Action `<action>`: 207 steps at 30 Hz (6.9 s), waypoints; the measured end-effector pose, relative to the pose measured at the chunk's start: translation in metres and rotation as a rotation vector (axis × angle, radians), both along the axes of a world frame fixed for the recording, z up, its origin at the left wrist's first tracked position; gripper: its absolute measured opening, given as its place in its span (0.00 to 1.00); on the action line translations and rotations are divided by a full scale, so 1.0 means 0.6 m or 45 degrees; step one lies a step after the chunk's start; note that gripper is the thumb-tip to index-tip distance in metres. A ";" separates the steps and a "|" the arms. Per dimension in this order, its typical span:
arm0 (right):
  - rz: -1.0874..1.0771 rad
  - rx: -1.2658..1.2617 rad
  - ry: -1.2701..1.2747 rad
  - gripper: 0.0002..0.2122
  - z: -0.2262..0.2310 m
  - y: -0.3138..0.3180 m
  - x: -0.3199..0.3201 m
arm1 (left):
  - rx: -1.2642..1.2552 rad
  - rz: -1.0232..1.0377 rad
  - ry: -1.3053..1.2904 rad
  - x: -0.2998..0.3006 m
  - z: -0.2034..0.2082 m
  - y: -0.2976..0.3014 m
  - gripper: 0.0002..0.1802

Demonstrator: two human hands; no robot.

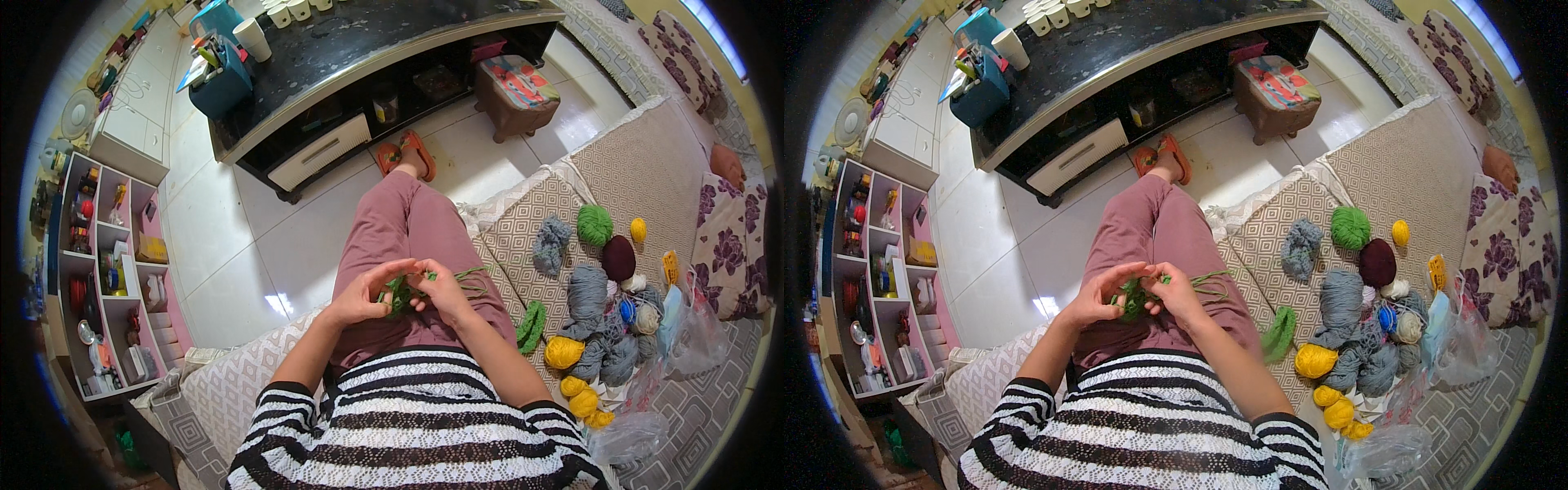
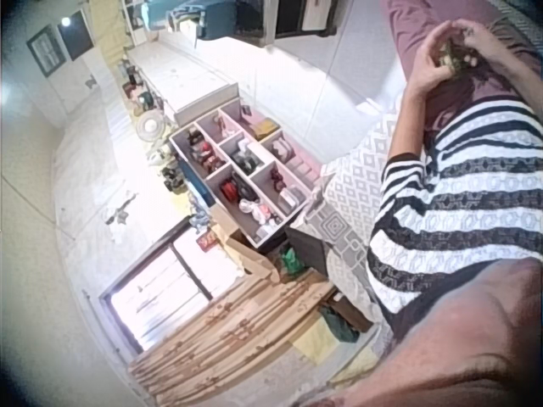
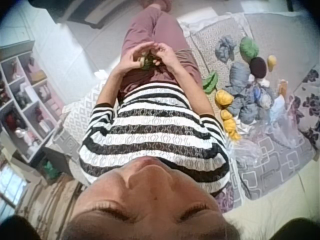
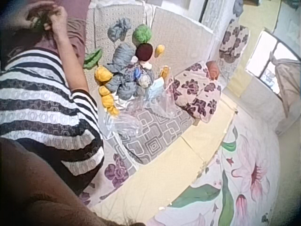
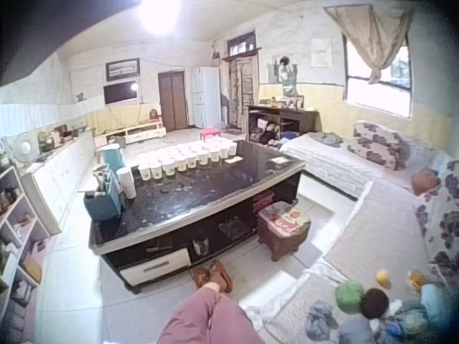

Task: The person works on a green yarn project by hand, looping and threading the yarn while seated.

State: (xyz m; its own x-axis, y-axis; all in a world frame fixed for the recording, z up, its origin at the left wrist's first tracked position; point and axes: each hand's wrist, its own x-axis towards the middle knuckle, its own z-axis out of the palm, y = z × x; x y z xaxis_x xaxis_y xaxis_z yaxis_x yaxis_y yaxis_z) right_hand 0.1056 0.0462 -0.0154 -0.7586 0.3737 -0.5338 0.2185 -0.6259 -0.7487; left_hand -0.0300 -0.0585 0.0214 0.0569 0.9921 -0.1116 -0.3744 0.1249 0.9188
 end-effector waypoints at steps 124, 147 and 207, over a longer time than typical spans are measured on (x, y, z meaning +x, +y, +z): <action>-0.245 1.252 -0.192 0.08 0.056 0.027 0.042 | -0.274 0.277 -0.121 -0.043 -0.038 -0.032 0.22; 0.155 1.599 -0.372 0.08 0.040 0.031 0.074 | -0.150 0.490 -0.016 -0.069 -0.026 -0.029 0.19; -0.556 0.441 0.136 0.02 0.061 0.086 0.079 | -0.180 0.573 0.366 -0.058 -0.035 -0.033 0.08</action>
